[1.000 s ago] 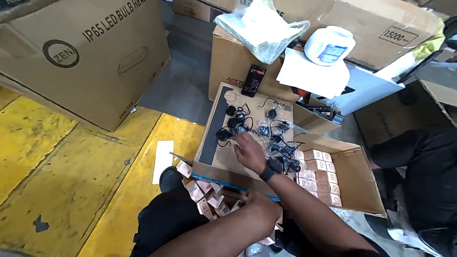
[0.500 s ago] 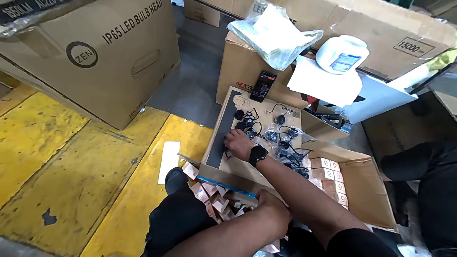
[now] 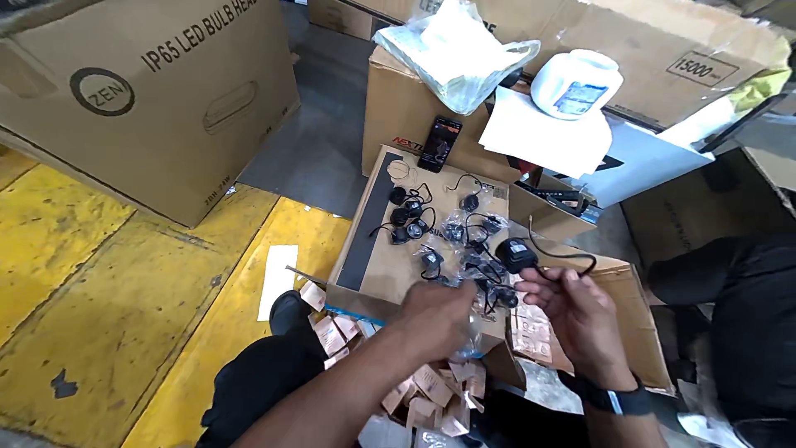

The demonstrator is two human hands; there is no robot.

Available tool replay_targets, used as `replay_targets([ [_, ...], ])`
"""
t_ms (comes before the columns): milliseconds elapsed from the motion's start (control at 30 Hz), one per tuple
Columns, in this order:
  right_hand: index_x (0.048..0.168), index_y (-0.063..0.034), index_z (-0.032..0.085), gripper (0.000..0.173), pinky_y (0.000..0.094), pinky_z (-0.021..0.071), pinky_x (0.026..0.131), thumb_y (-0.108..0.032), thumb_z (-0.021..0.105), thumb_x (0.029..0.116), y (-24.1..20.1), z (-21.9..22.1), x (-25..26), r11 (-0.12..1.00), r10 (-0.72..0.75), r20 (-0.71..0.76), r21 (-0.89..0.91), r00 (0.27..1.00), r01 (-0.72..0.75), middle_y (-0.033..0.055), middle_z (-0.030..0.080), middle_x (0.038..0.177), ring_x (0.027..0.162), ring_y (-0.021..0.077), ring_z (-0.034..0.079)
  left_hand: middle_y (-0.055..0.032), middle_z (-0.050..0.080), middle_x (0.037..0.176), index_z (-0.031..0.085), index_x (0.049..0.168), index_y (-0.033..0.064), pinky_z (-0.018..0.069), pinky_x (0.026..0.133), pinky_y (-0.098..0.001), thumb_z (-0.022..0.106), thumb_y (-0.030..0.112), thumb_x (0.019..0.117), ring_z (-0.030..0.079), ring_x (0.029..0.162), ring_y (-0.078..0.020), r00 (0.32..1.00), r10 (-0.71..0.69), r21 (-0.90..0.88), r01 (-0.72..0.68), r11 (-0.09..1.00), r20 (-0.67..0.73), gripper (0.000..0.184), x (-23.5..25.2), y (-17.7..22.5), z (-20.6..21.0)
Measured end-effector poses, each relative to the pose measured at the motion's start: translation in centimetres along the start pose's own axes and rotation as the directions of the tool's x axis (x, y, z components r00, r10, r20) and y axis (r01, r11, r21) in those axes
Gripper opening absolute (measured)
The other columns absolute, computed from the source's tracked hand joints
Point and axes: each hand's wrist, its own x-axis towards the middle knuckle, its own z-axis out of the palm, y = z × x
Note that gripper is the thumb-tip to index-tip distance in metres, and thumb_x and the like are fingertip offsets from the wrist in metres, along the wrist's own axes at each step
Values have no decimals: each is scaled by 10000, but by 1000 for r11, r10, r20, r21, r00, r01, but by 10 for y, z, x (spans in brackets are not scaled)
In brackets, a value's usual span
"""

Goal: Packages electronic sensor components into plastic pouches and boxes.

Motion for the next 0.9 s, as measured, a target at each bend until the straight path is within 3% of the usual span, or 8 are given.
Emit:
replay_targets([
  [100,1039,-11,634,398,344,640,703,-222,304,1107,3,-17,-9,999,-35,21,-33,999,36,157,773,987,797,235,765,-155,722,940,580,1335,103,549,773,-591,541,201,978,712,906,-371,985,-120,-18,118,993,-126,372,5,-7,-5],
  [167,1041,-19,645,384,355,639,711,-249,344,1101,3,-17,-16,998,-2,107,69,994,-5,167,771,970,786,240,763,-137,718,900,585,1324,107,556,753,-567,493,230,1014,715,865,-349,971,-147,21,154,988,-188,347,10,-12,1],
  [267,993,-50,662,367,363,638,700,-249,370,1088,4,-6,-23,964,53,239,240,969,-112,156,766,917,758,236,756,-102,690,818,603,1271,93,558,699,-540,473,232,1016,700,775,-311,955,-99,27,111,993,-280,318,21,-13,13],
  [367,943,-49,659,377,348,628,684,-230,360,1084,5,6,-28,935,110,337,284,935,-213,139,758,854,725,218,747,-41,685,795,585,1260,97,573,666,-499,515,211,995,692,727,-233,940,-55,-85,28,996,-337,297,28,-15,21],
  [567,948,11,622,432,319,610,639,-182,262,1089,7,4,-21,931,235,217,229,947,-283,151,743,829,680,199,726,31,635,748,537,1291,89,561,608,-342,465,191,1045,625,641,-111,924,-5,-351,-140,926,-382,276,32,-19,21],
  [800,901,-49,633,366,284,581,669,-188,345,1079,11,15,-24,976,216,285,-71,934,-204,50,737,804,702,127,697,-17,665,830,626,1241,83,570,654,-402,477,193,1018,645,710,-150,895,123,-106,-185,977,-430,290,22,-16,21],
  [900,913,-65,640,343,282,574,688,-179,360,1075,15,17,-23,983,167,348,-136,923,-127,24,729,836,736,115,689,0,658,802,631,1263,102,571,683,-400,499,203,1013,643,716,-146,925,113,-141,-174,974,-364,300,21,-15,20],
])
